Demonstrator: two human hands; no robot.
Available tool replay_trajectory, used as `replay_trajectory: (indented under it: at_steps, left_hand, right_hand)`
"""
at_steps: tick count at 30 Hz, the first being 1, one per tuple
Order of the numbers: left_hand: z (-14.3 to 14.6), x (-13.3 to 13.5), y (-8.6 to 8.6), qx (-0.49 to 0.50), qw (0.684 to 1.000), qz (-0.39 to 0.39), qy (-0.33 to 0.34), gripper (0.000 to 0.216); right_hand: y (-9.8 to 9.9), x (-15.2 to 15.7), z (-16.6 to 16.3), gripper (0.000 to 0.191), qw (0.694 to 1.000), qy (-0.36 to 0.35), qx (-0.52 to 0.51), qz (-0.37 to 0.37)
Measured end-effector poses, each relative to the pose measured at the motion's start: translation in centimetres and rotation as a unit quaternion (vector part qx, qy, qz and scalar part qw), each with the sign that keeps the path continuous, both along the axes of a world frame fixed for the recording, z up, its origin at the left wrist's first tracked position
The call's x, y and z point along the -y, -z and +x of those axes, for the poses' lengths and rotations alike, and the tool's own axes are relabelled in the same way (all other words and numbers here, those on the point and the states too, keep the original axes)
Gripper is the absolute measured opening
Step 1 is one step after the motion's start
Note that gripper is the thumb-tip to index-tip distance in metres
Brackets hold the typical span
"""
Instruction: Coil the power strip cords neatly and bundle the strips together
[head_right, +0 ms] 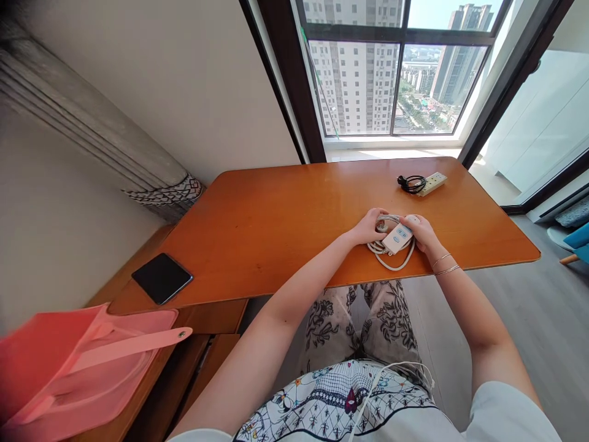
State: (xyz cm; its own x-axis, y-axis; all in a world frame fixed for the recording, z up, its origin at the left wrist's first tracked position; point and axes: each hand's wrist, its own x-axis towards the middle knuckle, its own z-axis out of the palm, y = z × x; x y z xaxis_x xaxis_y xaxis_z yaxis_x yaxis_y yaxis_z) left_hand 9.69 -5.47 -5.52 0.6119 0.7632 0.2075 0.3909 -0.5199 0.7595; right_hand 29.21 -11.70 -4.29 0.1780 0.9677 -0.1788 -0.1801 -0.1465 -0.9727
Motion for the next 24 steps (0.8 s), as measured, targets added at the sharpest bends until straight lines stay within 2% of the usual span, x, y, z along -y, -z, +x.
replay_trajectory:
  at_steps: [4, 14, 21, 24]
  left_hand:
    - [0.0, 0.5, -0.6, -0.073, 0.995, 0.062, 0.007, 0.063]
    - [0.8, 1.9, -3.0, -0.2, 0.975, 0.101, -0.004, 0.057]
    - [0.3, 2.0, -2.5, -0.187, 0.978, 0.097, 0.0, 0.057]
    - [0.3, 2.3, -2.3, -0.168, 0.977, 0.128, -0.019, 0.043]
  right_hand:
    - [-0.1, 0.4, 0.2, 0.053, 1.0, -0.013, 0.018, -0.006]
    - [-0.9, 0.4, 1.2, 0.049, 0.995, -0.065, 0.071, -0.037]
    - [-0.6, 0.7, 1.1, 0.052, 0.992, -0.048, 0.112, -0.012]
    - [-0.6, 0.9, 1.0, 0.053, 0.991, -0.041, 0.13, -0.009]
